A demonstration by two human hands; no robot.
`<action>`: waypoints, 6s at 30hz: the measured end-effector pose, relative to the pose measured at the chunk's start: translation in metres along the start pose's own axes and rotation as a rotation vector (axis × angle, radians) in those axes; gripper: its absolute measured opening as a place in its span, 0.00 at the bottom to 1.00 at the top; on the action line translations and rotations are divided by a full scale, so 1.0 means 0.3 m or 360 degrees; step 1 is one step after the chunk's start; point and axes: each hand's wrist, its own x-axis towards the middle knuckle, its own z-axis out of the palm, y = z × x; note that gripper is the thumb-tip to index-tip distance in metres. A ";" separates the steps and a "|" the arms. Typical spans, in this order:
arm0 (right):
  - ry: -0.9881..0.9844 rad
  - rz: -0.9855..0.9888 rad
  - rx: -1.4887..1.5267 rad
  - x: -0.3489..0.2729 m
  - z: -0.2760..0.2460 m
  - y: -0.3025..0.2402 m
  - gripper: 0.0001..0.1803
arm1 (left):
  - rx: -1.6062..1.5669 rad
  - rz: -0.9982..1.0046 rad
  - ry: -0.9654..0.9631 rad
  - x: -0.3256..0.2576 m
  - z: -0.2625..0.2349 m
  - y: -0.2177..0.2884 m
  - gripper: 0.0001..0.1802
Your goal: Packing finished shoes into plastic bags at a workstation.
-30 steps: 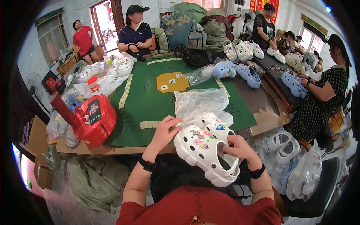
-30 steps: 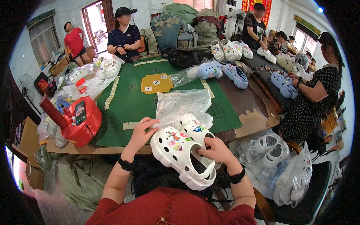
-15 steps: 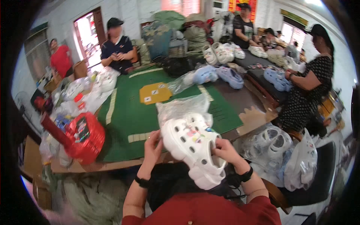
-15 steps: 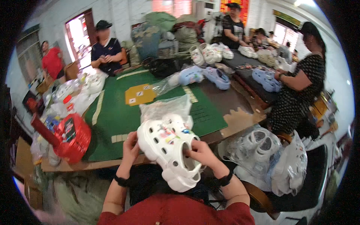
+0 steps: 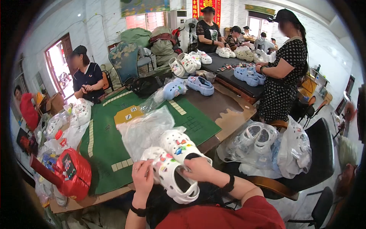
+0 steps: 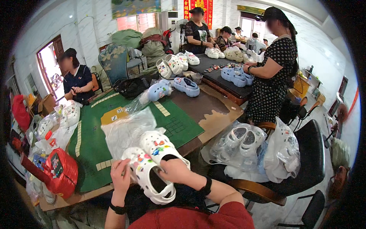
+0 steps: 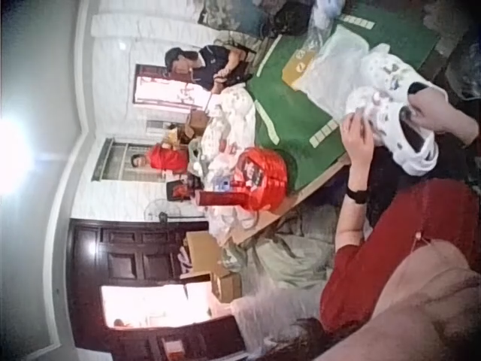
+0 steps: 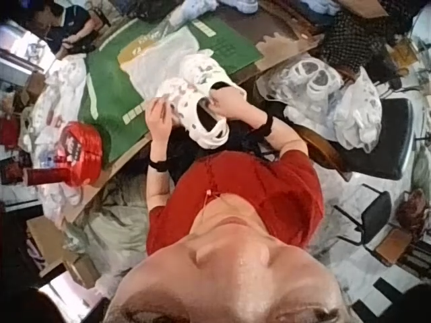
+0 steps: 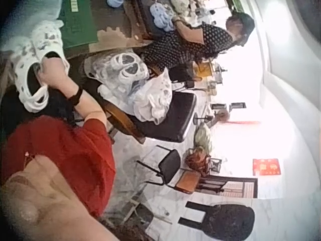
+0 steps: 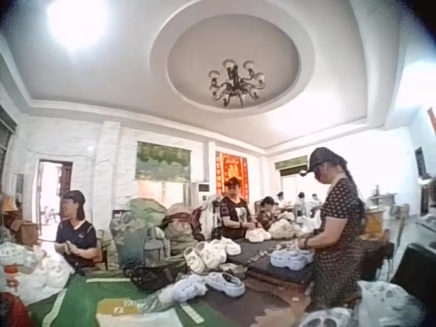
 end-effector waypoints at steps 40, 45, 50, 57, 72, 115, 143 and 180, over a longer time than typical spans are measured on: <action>0.0202 -0.0256 0.0312 0.194 0.192 -0.120 0.21 | -0.0030 -0.0320 -0.0179 -0.045 -0.165 -0.111 0.18; 0.0018 -0.0120 0.0379 0.246 0.180 -0.168 0.23 | 0.0196 -0.0628 0.0111 -0.112 -0.162 -0.246 0.20; 0.0014 -0.0073 0.0419 0.265 0.201 -0.160 0.23 | 0.0323 -0.0722 0.0192 -0.182 -0.129 -0.387 0.26; 0.0011 0.0026 0.0524 0.279 0.205 -0.142 0.23 | -0.0577 -0.1176 0.0366 -0.169 -0.132 -0.444 0.22; 0.0044 0.0183 0.0507 0.282 0.164 -0.158 0.20 | 0.0082 -0.0798 0.0442 -0.271 -0.140 -0.221 0.05; 0.0954 0.0434 0.0984 0.518 0.473 0.194 0.15 | -0.0869 -0.0966 0.0228 -0.237 -0.085 -0.133 0.63; 0.0323 -0.1066 0.0519 0.186 0.076 -0.178 0.34 | 0.0045 -0.1108 0.0361 -0.204 -0.120 -0.492 0.20; 0.0129 -0.0578 0.0615 0.329 0.173 0.133 0.68 | 0.0185 -0.0707 -0.0233 -0.193 -0.058 -0.186 0.73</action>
